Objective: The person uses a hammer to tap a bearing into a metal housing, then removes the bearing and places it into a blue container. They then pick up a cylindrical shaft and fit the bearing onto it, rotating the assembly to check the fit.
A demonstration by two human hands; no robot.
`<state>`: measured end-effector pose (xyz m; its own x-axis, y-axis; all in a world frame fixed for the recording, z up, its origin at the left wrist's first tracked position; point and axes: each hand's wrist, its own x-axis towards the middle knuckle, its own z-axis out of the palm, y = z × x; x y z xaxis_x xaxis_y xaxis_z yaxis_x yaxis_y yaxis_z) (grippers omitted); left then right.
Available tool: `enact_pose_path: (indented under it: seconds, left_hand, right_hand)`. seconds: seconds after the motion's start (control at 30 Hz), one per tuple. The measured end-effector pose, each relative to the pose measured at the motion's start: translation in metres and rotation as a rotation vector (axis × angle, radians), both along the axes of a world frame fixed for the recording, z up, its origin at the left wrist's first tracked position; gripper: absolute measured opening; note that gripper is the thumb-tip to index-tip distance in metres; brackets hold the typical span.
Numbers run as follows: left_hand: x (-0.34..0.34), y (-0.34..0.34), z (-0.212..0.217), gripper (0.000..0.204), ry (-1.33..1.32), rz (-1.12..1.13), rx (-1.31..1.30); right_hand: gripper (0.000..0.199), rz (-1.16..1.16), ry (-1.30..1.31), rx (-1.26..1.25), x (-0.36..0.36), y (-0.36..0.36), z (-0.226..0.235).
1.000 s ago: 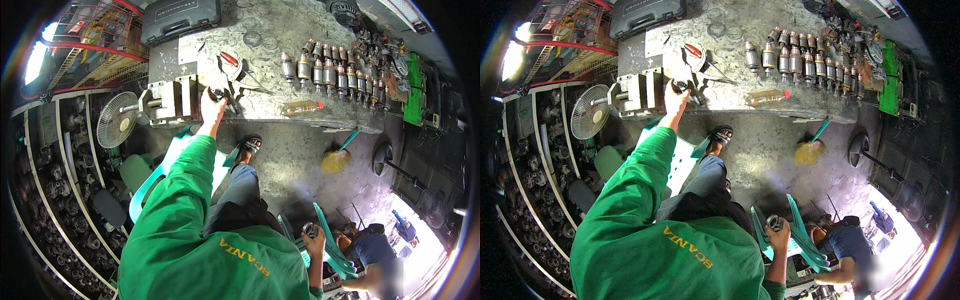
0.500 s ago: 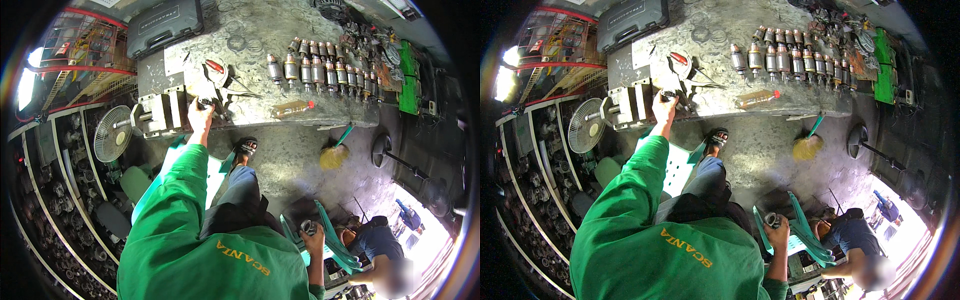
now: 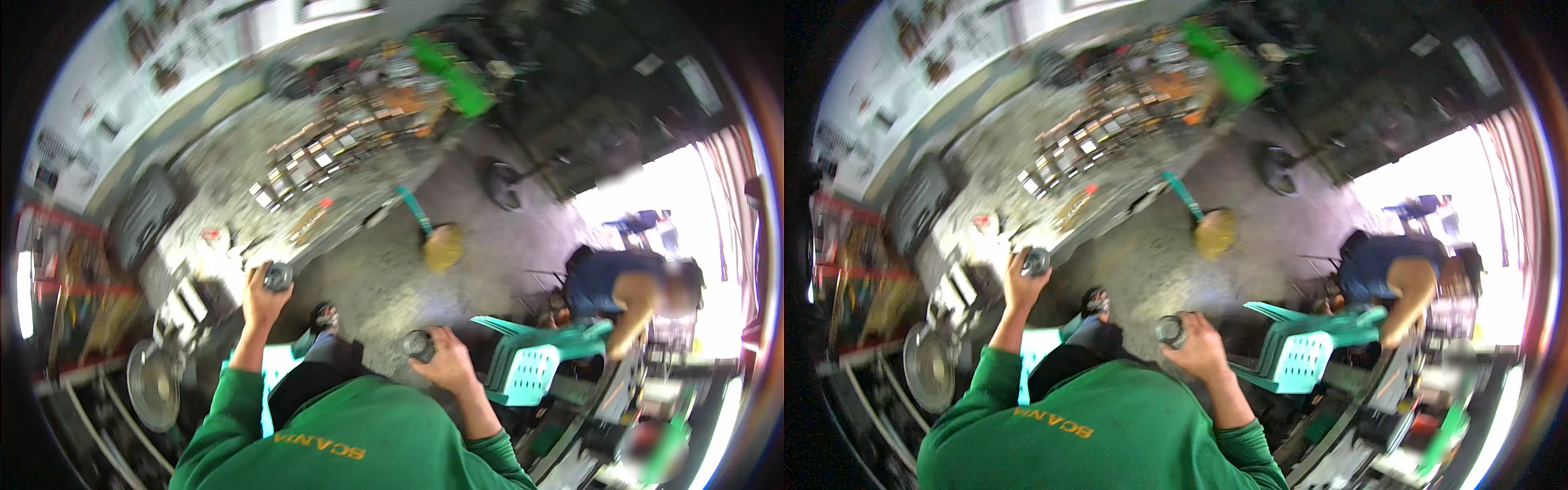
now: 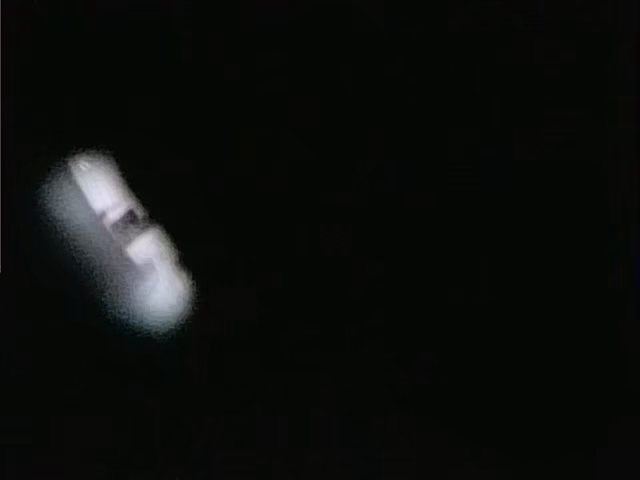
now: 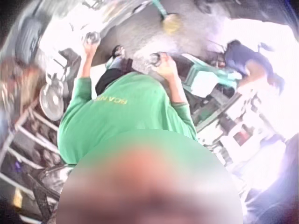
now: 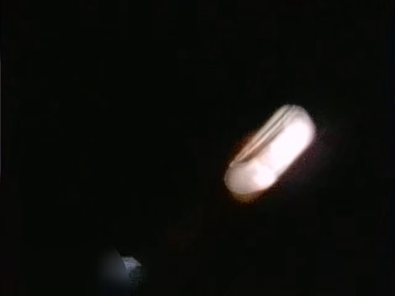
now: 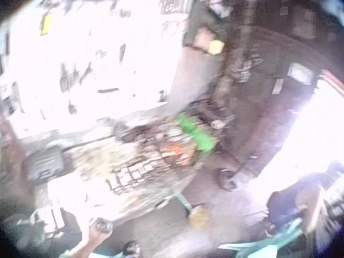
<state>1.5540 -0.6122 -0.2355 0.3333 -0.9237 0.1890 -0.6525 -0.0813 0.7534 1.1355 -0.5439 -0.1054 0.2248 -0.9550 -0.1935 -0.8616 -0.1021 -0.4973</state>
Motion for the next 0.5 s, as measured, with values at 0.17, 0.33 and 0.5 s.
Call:
enact_pose_path:
  seconds: [0.17, 0.33, 0.5]
  left_hand:
    - [-0.139, 0.021, 0.067, 0.064, 0.028, -0.459, -0.09]
    - [-0.298, 0.09, 0.113, 0.066, 0.24, -0.909, 0.145]
    - [-0.431, 0.181, 0.148, 0.065, 0.184, -1.446, 0.003]
  right_hand:
    - [0.073, -0.183, -0.097, -0.07, -0.046, 0.084, 0.049]
    - [0.072, -0.398, -0.194, -0.128, -0.112, 0.205, 0.095]
    - [0.073, -0.645, -0.131, -0.333, -0.152, 0.311, 0.126]
